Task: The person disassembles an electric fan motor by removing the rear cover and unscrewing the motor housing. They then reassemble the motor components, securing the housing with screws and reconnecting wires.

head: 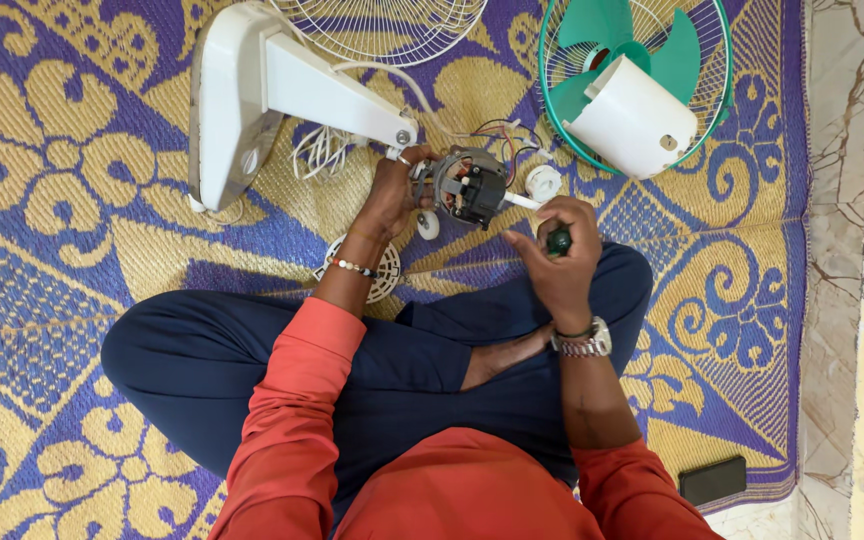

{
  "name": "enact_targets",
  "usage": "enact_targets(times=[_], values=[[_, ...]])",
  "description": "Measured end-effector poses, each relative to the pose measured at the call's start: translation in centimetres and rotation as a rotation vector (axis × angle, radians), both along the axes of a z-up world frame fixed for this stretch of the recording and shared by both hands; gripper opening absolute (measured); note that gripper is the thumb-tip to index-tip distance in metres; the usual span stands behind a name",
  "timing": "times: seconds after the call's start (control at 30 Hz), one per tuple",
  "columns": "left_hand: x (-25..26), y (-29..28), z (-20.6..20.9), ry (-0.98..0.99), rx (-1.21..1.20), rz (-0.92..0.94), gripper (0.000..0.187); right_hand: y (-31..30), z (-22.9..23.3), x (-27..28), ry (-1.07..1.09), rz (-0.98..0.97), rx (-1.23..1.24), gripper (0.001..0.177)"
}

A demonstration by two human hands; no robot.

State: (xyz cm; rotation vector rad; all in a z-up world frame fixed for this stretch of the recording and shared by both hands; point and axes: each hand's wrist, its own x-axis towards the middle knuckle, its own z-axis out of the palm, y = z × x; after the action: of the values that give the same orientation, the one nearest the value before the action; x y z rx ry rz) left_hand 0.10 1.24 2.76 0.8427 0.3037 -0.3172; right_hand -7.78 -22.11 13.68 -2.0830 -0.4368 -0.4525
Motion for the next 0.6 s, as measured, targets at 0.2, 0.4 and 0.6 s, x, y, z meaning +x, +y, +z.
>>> enact_targets(times=[0.2, 0.4, 0.6], values=[[0.2, 0.0, -0.4, 0.027, 0.002, -0.013, 0.033, -0.3, -5.3, 0.4, -0.136, -0.089, 0.289, 0.032], [0.2, 0.7, -0.1, -0.077, -0.094, 0.004, 0.027, -1.2, -8.9, 2.6, 0.043, -0.08, 0.136, 0.043], [0.1, 1.3, 0.9, -0.103, -0.104, 0.04, 0.029, 0.9, -5.9, 6.3, 0.116, 0.267, -0.038, 0.092]])
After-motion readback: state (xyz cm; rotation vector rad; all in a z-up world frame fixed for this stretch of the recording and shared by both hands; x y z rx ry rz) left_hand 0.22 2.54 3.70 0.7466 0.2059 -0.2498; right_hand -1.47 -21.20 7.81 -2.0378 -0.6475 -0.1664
